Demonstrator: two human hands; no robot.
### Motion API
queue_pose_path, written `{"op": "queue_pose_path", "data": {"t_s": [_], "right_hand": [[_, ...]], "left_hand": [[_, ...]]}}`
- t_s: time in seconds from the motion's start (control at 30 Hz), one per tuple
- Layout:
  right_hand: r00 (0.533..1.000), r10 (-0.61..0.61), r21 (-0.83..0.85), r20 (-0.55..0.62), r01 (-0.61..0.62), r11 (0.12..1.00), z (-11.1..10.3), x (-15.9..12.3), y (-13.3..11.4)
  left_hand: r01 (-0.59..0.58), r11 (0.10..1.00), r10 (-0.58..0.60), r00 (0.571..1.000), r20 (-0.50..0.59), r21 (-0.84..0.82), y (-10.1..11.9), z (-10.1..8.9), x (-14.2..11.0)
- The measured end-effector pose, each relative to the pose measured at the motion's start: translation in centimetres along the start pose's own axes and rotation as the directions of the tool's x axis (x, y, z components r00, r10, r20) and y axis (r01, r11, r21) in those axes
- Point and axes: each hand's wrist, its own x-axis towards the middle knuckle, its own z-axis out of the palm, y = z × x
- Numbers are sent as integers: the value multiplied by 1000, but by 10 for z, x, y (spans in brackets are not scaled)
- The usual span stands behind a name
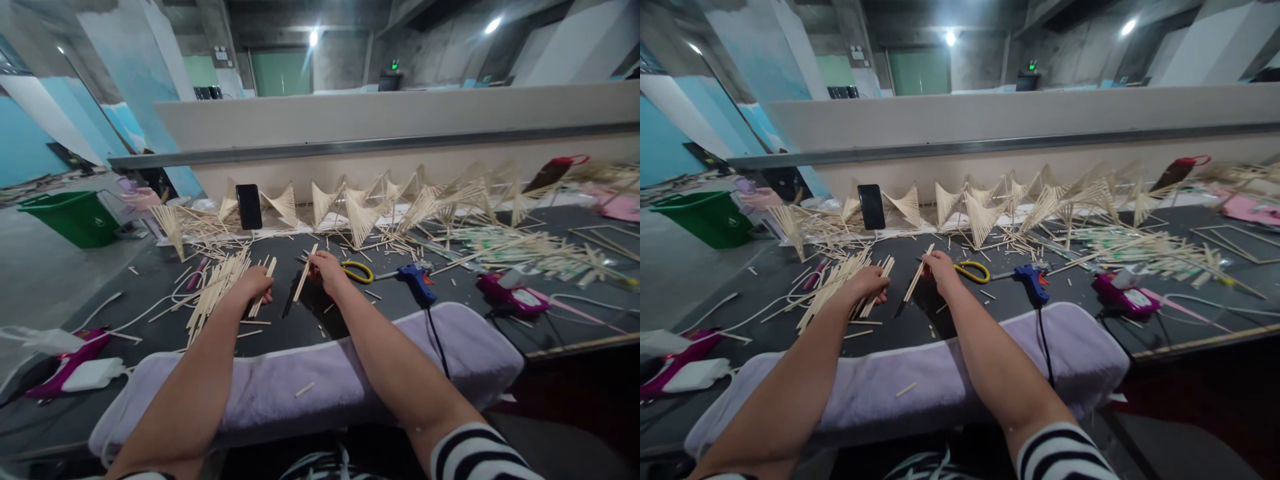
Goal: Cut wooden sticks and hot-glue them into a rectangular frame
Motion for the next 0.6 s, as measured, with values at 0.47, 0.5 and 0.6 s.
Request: {"op": "queue_pose_path", "data": {"t_s": [0.47,0.5,0.6], "right_hand": [[999,24,-146,33,-19,989,3,-4,1],[999,16,-155,38,-10,988,4,-4,2],[998,2,-172,56,8,985,5,-2,5]], "left_hand": [[-109,802,322,907,-271,587,-4,-15,0],[-155,787,387,878,-282,598,0,-11,-3],[-371,784,551,785,-283,498,11,9,-11]]}}
